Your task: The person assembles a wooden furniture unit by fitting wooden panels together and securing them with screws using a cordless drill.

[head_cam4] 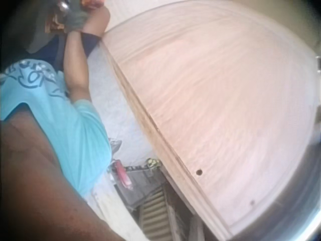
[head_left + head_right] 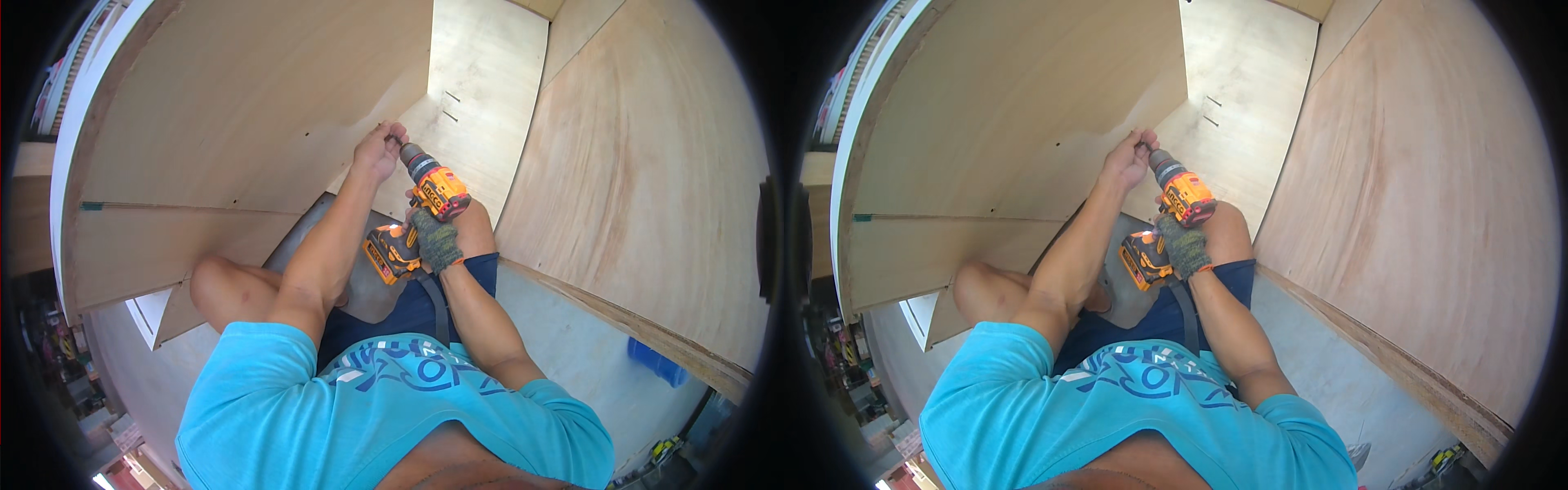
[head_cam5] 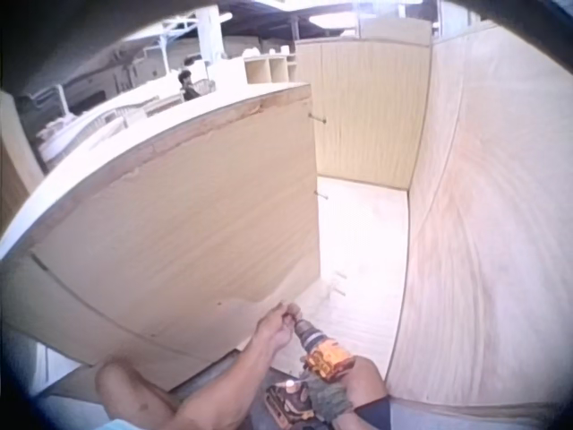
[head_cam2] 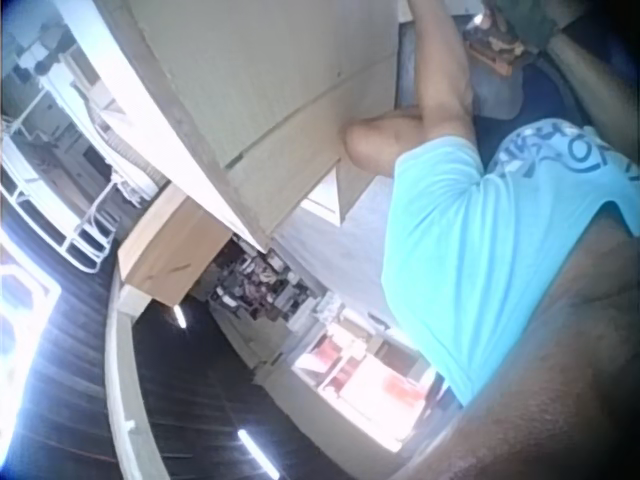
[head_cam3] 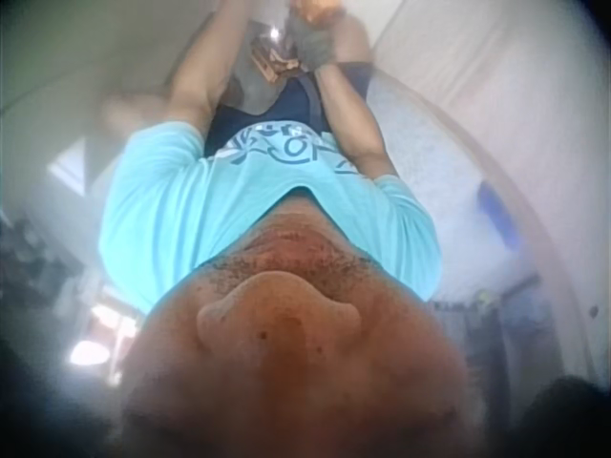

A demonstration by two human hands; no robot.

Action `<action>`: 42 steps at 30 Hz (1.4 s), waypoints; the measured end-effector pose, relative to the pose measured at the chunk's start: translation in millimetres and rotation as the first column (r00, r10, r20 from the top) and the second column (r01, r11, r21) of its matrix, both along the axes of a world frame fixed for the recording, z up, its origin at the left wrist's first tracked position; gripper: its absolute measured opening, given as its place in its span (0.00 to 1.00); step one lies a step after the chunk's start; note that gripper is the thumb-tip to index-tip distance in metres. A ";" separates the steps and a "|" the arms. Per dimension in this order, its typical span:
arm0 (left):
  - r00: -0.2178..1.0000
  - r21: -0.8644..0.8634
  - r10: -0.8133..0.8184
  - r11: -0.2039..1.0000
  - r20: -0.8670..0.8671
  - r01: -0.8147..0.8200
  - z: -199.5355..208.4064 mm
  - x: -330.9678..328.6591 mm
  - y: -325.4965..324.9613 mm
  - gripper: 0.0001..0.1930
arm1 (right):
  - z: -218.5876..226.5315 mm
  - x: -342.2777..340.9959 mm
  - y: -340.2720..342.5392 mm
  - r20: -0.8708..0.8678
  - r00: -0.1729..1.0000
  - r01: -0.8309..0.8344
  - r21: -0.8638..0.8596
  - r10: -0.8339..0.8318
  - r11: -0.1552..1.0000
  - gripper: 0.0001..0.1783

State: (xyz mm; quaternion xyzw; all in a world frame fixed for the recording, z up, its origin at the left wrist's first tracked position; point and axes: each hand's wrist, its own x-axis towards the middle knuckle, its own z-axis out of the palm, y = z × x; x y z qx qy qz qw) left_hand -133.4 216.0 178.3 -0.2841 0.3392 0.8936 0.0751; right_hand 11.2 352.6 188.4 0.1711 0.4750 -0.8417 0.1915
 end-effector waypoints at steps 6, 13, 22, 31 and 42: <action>0.999 -0.064 0.009 0.998 0.035 -0.007 -7.8 -7.3 -9.9 0.10 | -6.3 -6.7 -4.2 -0.050 0.996 -0.074 0.032 0.075 0.997 0.19; 0.993 0.029 -0.102 0.994 -0.066 0.104 -6.4 -13.3 -4.2 0.10 | -9.2 -1.0 3.2 -0.205 0.974 -0.062 0.156 0.093 0.986 0.22; 0.975 -0.111 -0.222 0.968 0.031 0.224 51.7 -6.3 13.2 0.09 | 15.0 10.9 -11.4 -0.257 0.961 0.120 0.045 -0.105 0.992 0.22; 0.954 0.065 -0.286 0.957 0.084 0.282 14.9 -21.5 10.9 0.07 | 19.6 -9.3 -15.3 0.045 0.979 0.201 -0.152 -0.196 0.968 0.15; 0.934 0.017 -0.345 0.937 -0.096 0.348 27.4 -18.0 13.3 0.06 | 18.8 1.1 -18.8 0.032 0.961 0.266 -0.374 -0.275 0.889 0.16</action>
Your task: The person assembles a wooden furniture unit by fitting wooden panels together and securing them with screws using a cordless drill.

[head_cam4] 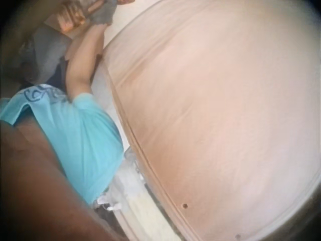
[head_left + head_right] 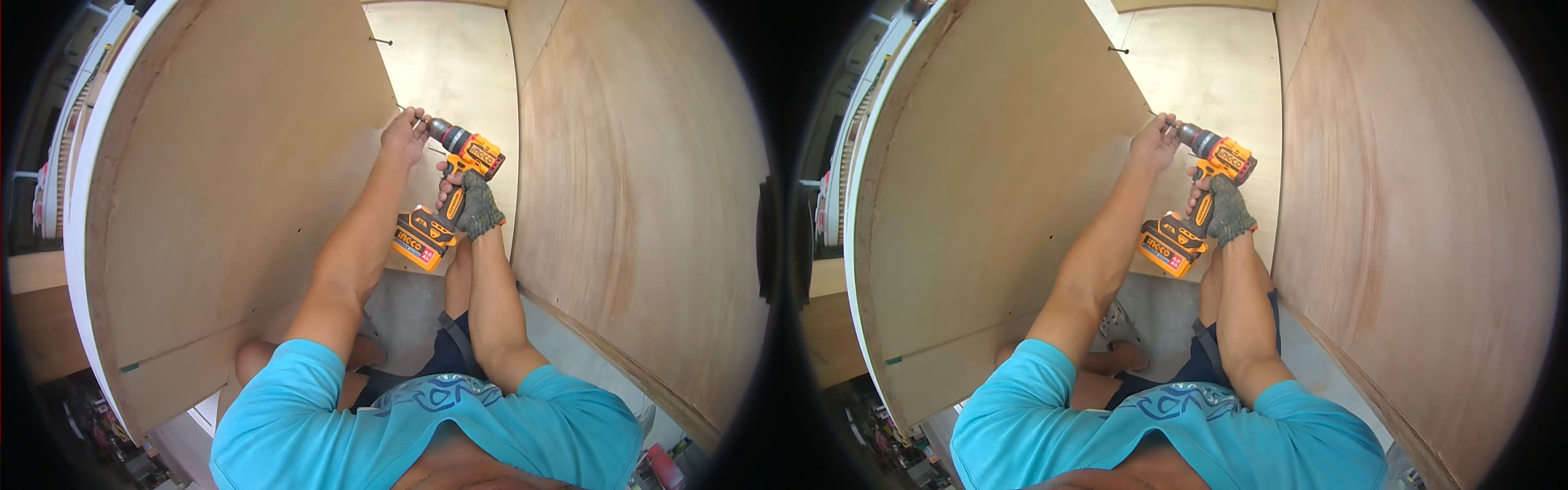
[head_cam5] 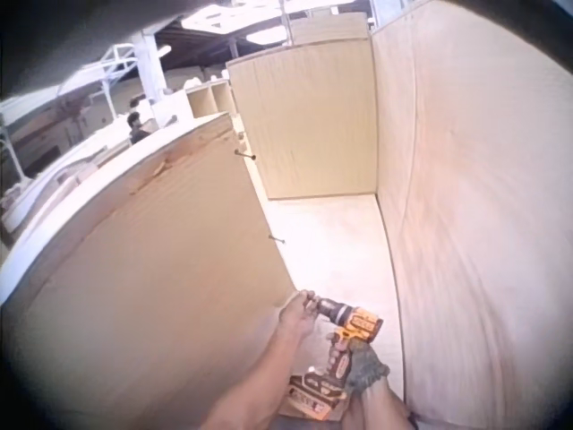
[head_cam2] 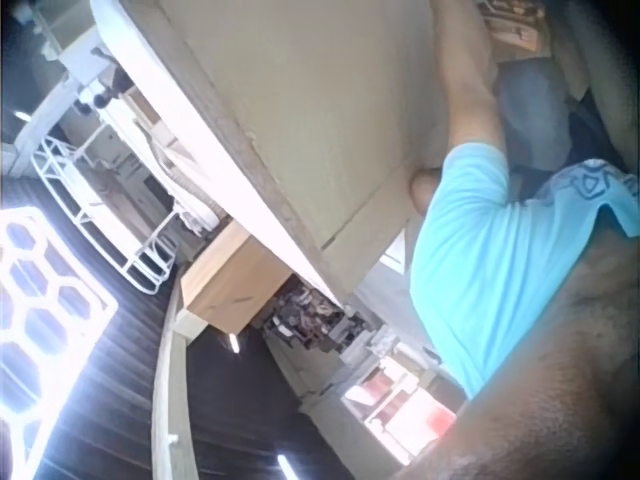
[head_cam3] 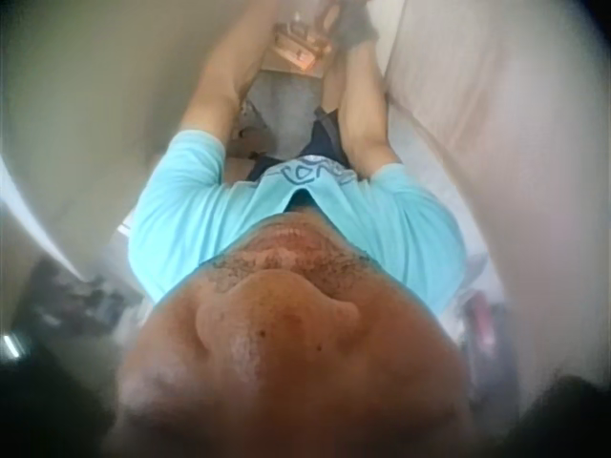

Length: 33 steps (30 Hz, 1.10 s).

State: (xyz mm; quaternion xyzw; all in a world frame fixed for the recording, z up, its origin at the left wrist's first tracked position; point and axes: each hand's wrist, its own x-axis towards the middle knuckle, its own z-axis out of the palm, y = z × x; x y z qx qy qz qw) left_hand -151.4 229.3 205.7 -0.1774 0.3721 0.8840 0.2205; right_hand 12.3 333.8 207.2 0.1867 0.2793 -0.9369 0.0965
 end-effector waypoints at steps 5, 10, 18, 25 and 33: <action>0.993 0.041 -0.043 0.998 -0.106 0.047 11.9 6.7 -1.6 0.07 | -4.6 1.4 0.7 -0.065 0.998 0.028 0.018 -0.026 0.999 0.16; 0.998 0.014 -0.014 1.000 -0.065 0.015 11.8 4.6 -5.4 0.07 | -4.5 -1.4 -0.6 -0.059 0.998 0.017 0.063 -0.014 0.998 0.18; 0.999 0.066 0.012 0.998 -0.041 -0.009 2.5 7.0 -11.4 0.07 | 0.4 -4.7 1.4 0.005 1.000 -0.011 0.139 0.010 0.990 0.15; 0.999 0.160 0.047 0.986 0.010 -0.048 3.4 6.8 -2.6 0.09 | -11.4 -6.3 2.2 0.015 1.000 -0.018 0.119 0.016 0.993 0.11; 0.998 0.213 0.043 0.976 -0.054 -0.030 -2.4 5.9 8.5 0.13 | -11.0 -6.4 0.4 0.036 0.999 0.009 0.030 -0.010 1.000 0.10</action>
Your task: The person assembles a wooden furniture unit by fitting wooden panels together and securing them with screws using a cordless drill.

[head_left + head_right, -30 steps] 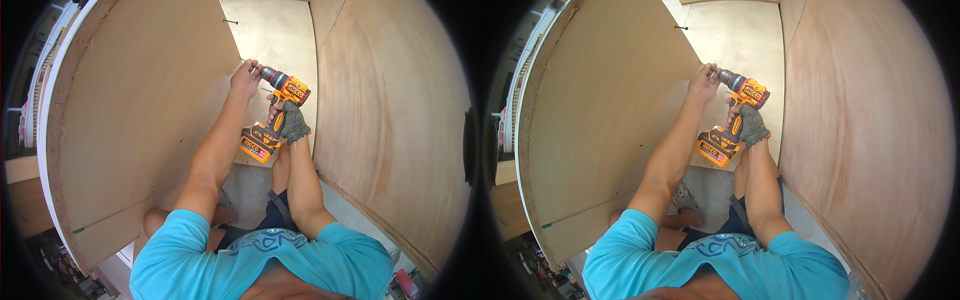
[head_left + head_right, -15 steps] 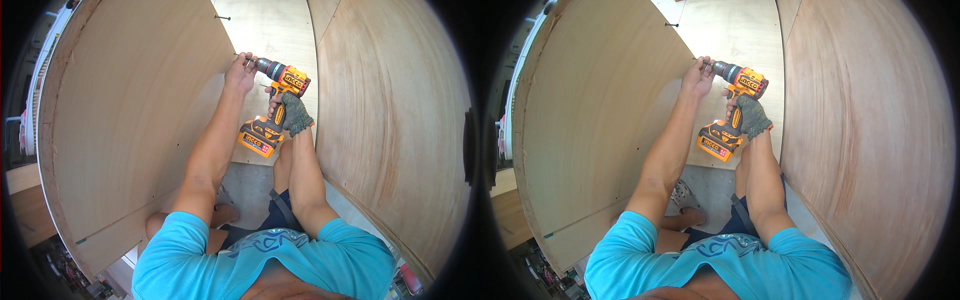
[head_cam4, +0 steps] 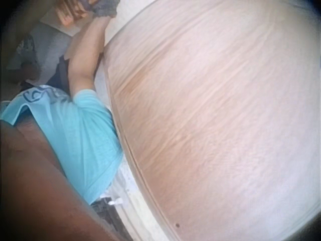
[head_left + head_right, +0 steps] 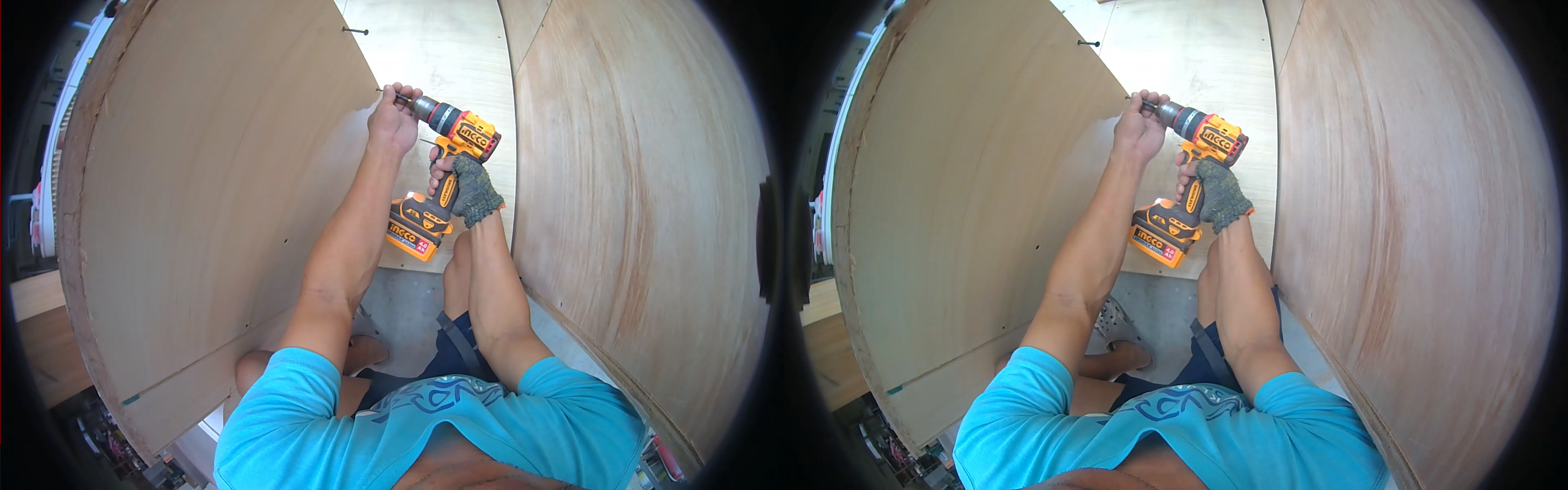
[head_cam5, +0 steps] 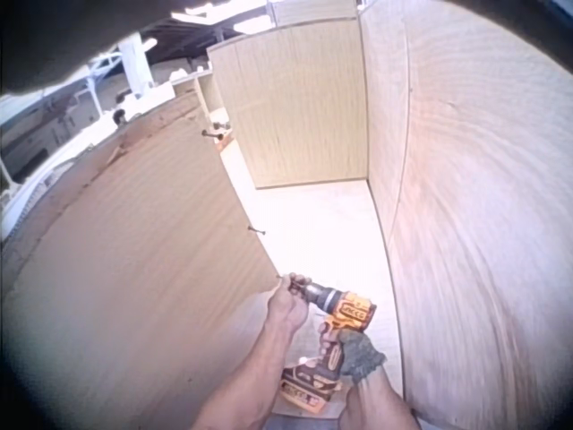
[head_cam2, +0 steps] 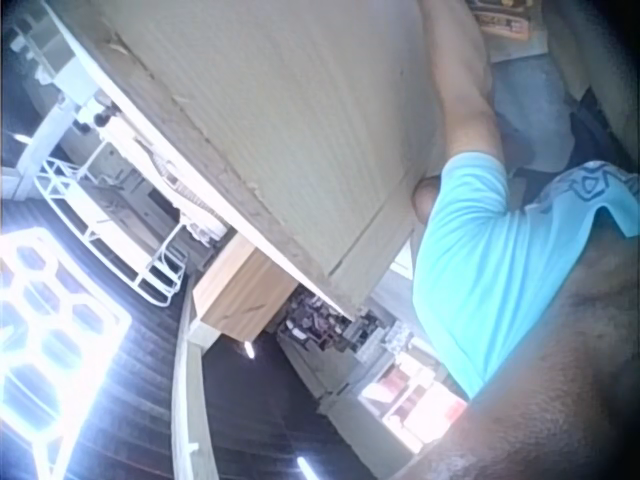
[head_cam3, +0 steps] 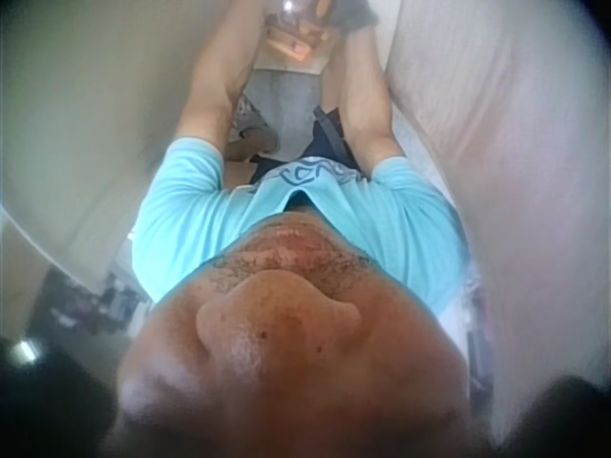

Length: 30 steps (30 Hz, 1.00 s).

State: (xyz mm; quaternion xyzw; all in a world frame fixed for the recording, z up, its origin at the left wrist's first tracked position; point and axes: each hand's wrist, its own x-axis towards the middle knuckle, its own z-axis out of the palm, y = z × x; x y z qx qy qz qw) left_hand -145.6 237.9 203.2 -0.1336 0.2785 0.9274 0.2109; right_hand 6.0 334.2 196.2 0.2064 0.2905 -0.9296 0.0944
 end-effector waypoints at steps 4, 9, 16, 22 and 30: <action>0.999 0.022 0.022 1.000 -0.024 -0.021 -2.6 -1.5 1.5 0.14 | 4.7 0.9 2.5 -0.012 1.000 0.001 0.032 -0.001 0.999 0.10; 0.998 -0.034 0.061 0.998 -0.003 -0.061 -6.8 -2.7 3.5 0.13 | 3.5 1.9 0.9 -0.051 0.999 -0.007 0.160 0.015 0.987 0.09; 1.000 -0.011 -0.003 1.000 -0.010 0.002 -16.1 7.8 -8.9 0.11 | 1.6 -0.1 -2.6 -0.019 1.000 -0.019 0.071 0.021 0.997 0.08; 0.975 -0.389 -0.170 0.896 0.143 0.213 -40.3 54.9 -44.9 0.22 | 0.3 1.5 6.0 -0.044 0.998 -0.028 0.167 0.036 0.985 0.07; 0.926 -0.650 -0.341 0.670 0.160 0.359 -75.4 44.8 -64.0 0.20 | 16.1 3.4 -7.2 -0.125 0.991 0.008 0.386 0.044 0.922 0.13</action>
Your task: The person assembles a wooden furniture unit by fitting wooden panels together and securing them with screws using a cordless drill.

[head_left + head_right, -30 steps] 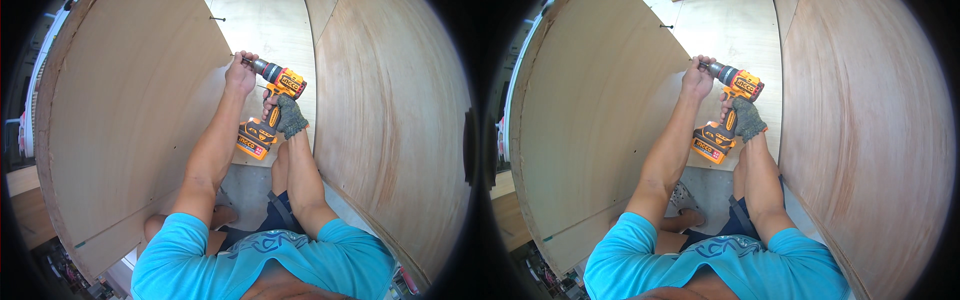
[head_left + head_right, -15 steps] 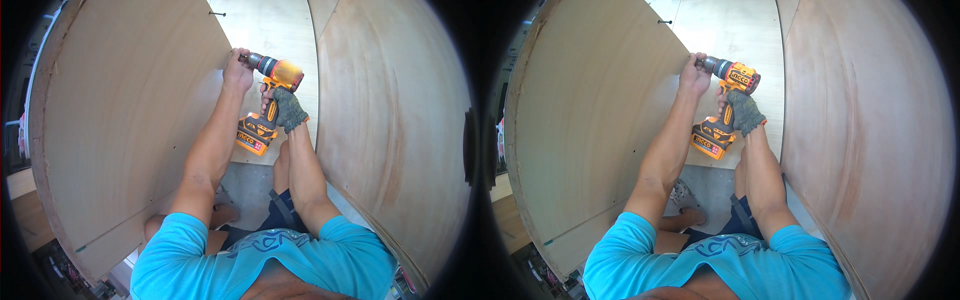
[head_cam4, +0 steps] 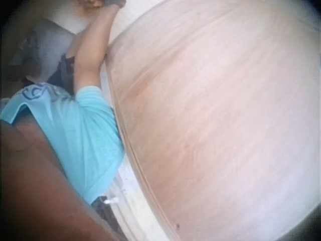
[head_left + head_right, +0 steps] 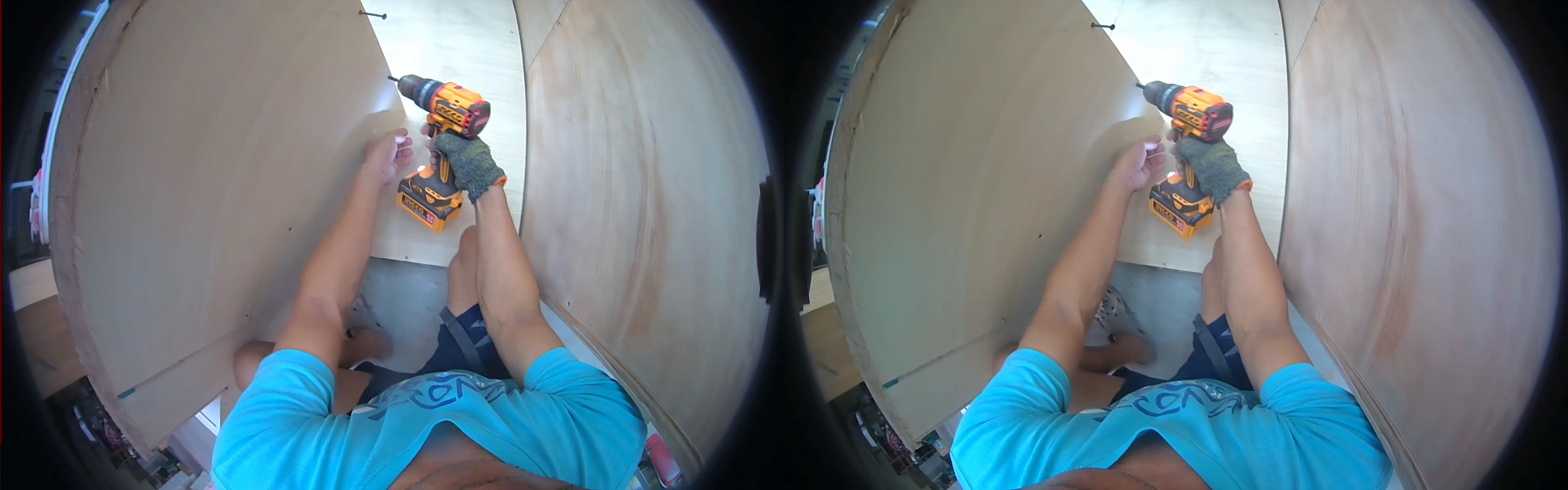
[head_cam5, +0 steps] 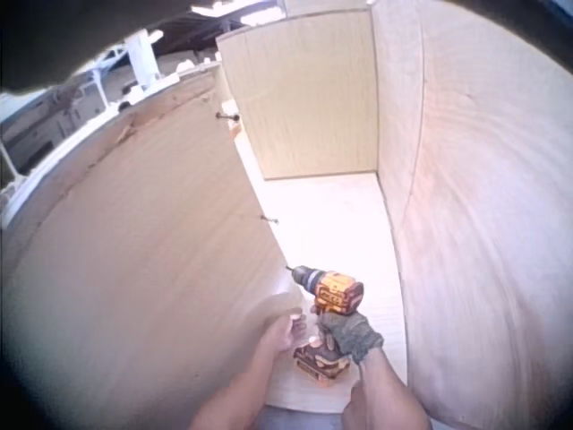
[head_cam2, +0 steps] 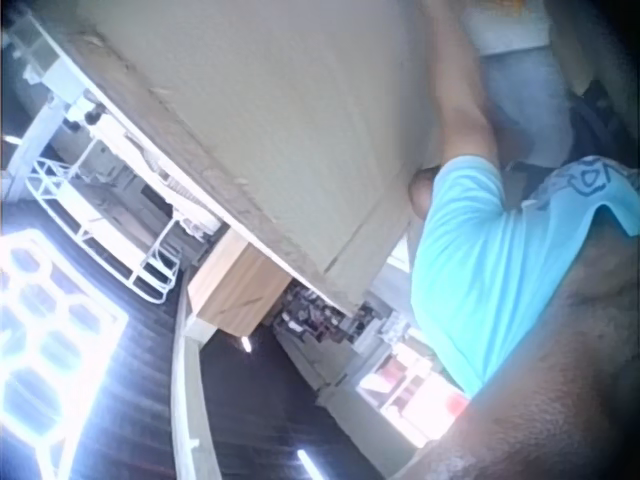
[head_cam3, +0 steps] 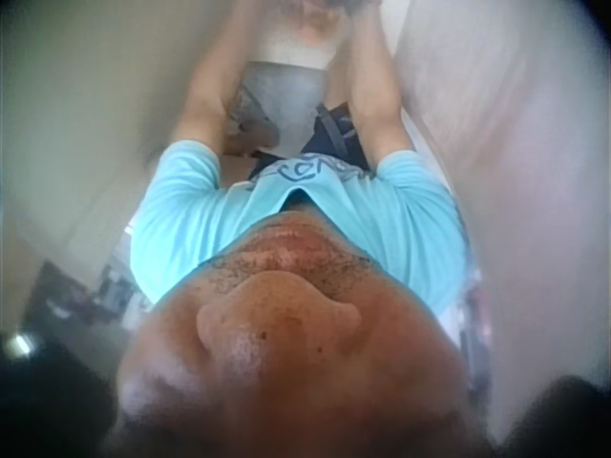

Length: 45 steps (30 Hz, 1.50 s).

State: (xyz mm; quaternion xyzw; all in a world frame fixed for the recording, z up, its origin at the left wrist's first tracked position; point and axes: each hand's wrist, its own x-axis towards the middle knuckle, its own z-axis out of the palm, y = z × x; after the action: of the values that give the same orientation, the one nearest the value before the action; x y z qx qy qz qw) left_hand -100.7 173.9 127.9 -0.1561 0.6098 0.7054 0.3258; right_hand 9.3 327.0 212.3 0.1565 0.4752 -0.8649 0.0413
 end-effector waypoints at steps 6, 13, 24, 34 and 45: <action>0.839 -0.687 -0.428 0.721 -0.336 0.093 -16.1 -10.8 20.3 0.18 | 12.1 3.3 -3.6 0.266 0.941 0.188 0.108 -0.211 0.976 0.12; 0.701 -0.799 -0.570 0.602 -0.429 0.001 -56.4 -29.3 50.6 0.12 | -28.4 21.0 -4.2 0.523 0.782 0.496 -0.195 -0.338 0.846 0.07; 0.959 0.090 0.282 0.955 0.032 -0.283 -46.2 -53.9 63.2 0.13 | -48.5 7.0 8.1 0.502 0.861 0.264 -0.303 -0.083 0.916 0.12; 0.883 0.371 0.335 0.815 0.328 -0.446 -43.4 -54.3 55.2 0.05 | -39.8 0.2 5.7 0.475 0.879 0.194 -0.299 -0.031 0.934 0.13; 0.888 0.397 0.276 0.817 0.368 -0.419 -44.1 -47.6 56.3 0.05 | -39.5 2.3 4.0 0.453 0.889 0.198 -0.245 -0.068 0.949 0.14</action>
State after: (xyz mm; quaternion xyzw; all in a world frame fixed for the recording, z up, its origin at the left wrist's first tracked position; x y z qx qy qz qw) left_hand -148.3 230.1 83.8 -0.2860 0.3276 0.8474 0.3047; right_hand 11.6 331.0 172.7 0.3722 0.3124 -0.8671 0.1095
